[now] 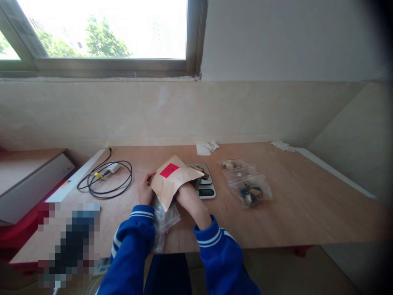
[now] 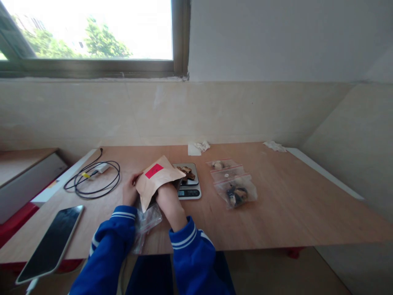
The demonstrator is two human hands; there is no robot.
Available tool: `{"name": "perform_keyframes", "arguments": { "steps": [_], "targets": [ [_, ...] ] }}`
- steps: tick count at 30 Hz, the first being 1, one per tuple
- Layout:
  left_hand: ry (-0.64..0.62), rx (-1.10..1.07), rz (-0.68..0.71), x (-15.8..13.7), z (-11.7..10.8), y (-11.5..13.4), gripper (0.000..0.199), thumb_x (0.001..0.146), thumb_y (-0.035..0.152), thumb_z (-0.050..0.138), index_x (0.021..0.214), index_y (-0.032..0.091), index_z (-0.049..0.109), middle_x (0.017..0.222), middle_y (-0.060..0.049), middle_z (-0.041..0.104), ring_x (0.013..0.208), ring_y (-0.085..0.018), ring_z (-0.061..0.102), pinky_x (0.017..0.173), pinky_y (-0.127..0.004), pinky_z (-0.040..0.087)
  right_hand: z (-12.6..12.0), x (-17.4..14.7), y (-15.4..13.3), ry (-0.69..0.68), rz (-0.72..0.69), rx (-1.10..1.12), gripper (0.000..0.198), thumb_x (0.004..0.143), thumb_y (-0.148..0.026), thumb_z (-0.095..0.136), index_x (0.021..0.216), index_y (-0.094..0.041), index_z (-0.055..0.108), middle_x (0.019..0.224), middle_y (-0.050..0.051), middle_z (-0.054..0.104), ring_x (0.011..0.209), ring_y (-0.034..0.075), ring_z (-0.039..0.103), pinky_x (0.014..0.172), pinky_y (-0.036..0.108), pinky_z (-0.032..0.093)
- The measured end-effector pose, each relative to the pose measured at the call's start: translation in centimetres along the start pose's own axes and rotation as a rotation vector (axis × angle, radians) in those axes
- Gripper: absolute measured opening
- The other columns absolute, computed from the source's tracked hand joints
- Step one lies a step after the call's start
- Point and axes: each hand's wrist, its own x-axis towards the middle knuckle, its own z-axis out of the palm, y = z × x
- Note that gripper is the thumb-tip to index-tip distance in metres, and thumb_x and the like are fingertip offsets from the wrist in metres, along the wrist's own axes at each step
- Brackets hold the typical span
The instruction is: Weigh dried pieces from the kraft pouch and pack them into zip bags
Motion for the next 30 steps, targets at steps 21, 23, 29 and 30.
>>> {"name": "perform_keyframes", "arguments": {
  "steps": [21, 23, 29, 30],
  "targets": [
    [0.005, 0.173, -0.085, 0.6, 0.7, -1.8, 0.041, 0.079, 0.031, 0.054, 0.115, 0.014, 0.060, 0.104, -0.011, 0.067, 0.102, -0.030, 0.061, 0.089, -0.043, 0.047, 0.1, -1.0, 8.5, 0.244, 0.108, -0.122, 0.016, 0.085, -0.021, 0.056, 0.094, -0.022, 0.068, 0.092, 0.007, 0.067, 0.093, 0.025, 0.055, 0.085, 0.040, 0.042],
    [0.004, 0.192, -0.116, 0.5, 0.7, -2.0, 0.041, 0.079, 0.035, 0.054, 0.113, 0.013, 0.061, 0.102, -0.013, 0.067, 0.099, -0.030, 0.062, 0.087, -0.044, 0.047, 0.2, -0.6, 8.7, 0.250, 0.074, -0.196, 0.017, 0.085, -0.021, 0.055, 0.095, -0.022, 0.068, 0.101, 0.009, 0.063, 0.097, 0.026, 0.053, 0.088, 0.042, 0.041],
    [-0.002, 0.165, -0.145, 0.6, 0.6, -1.7, 0.040, 0.080, 0.035, 0.054, 0.113, 0.013, 0.061, 0.103, -0.013, 0.068, 0.100, -0.030, 0.062, 0.087, -0.043, 0.048, -2.4, -0.3, 6.5, 0.431, 0.038, -0.076, 0.024, 0.092, -0.024, 0.043, 0.101, -0.021, 0.065, 0.106, 0.010, 0.056, 0.106, 0.022, 0.051, 0.094, 0.041, 0.039],
    [-0.005, 0.161, -0.144, 0.5, 0.6, -1.5, 0.041, 0.080, 0.034, 0.054, 0.114, 0.014, 0.061, 0.104, -0.012, 0.068, 0.101, -0.030, 0.062, 0.088, -0.043, 0.048, -3.2, -0.2, 5.7, 0.437, 0.020, -0.034, 0.025, 0.093, -0.024, 0.042, 0.102, -0.021, 0.064, 0.105, 0.009, 0.056, 0.106, 0.022, 0.051, 0.094, 0.040, 0.040]
  ]
}}
